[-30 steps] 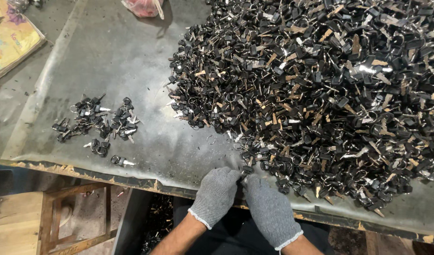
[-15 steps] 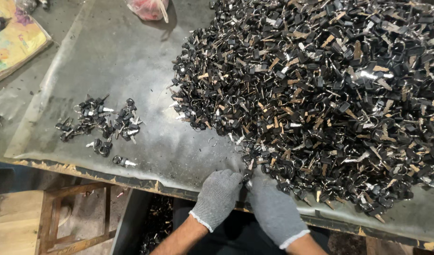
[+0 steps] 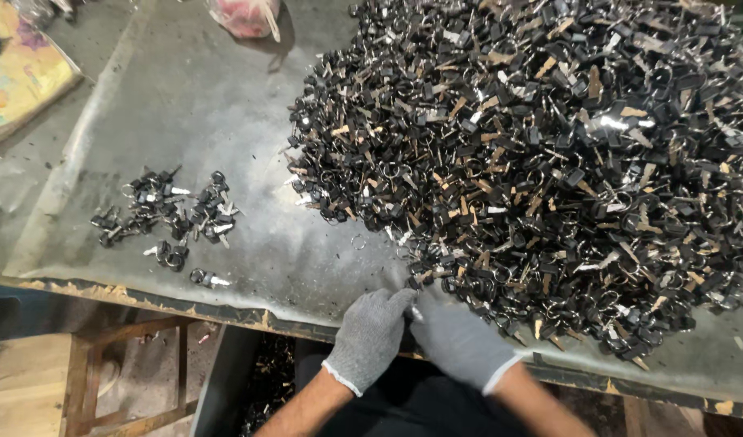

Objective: The person, wearing gray work gloves, picks keys one at a time from a large pile of keys on a worn metal table and places selected keys onto a separate sorted group on the left side of the table, repeating this sorting motion throughout the episode.

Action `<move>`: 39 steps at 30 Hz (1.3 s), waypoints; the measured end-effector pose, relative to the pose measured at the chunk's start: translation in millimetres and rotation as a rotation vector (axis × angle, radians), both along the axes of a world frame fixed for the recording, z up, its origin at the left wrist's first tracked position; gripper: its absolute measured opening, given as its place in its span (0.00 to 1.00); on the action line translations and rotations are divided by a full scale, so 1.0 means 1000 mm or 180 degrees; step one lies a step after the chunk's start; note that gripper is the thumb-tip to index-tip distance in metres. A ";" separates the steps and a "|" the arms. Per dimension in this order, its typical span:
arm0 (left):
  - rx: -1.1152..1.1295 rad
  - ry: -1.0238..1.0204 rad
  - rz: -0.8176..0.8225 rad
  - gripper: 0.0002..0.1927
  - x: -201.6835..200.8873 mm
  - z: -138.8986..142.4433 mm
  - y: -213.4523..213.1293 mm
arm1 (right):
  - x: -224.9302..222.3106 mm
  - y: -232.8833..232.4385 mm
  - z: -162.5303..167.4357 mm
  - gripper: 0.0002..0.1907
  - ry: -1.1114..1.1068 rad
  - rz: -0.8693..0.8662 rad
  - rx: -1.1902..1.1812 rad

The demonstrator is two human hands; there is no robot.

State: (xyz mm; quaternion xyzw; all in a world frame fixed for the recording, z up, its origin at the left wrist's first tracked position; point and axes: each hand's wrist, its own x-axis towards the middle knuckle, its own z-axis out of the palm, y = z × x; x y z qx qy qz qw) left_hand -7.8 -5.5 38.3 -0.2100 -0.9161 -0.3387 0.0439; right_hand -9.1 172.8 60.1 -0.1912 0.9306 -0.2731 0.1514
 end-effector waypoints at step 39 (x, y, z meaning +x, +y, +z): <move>-0.0321 -0.0016 0.0083 0.05 0.002 -0.004 -0.005 | 0.030 0.005 -0.019 0.21 0.0786 -0.0475 0.0947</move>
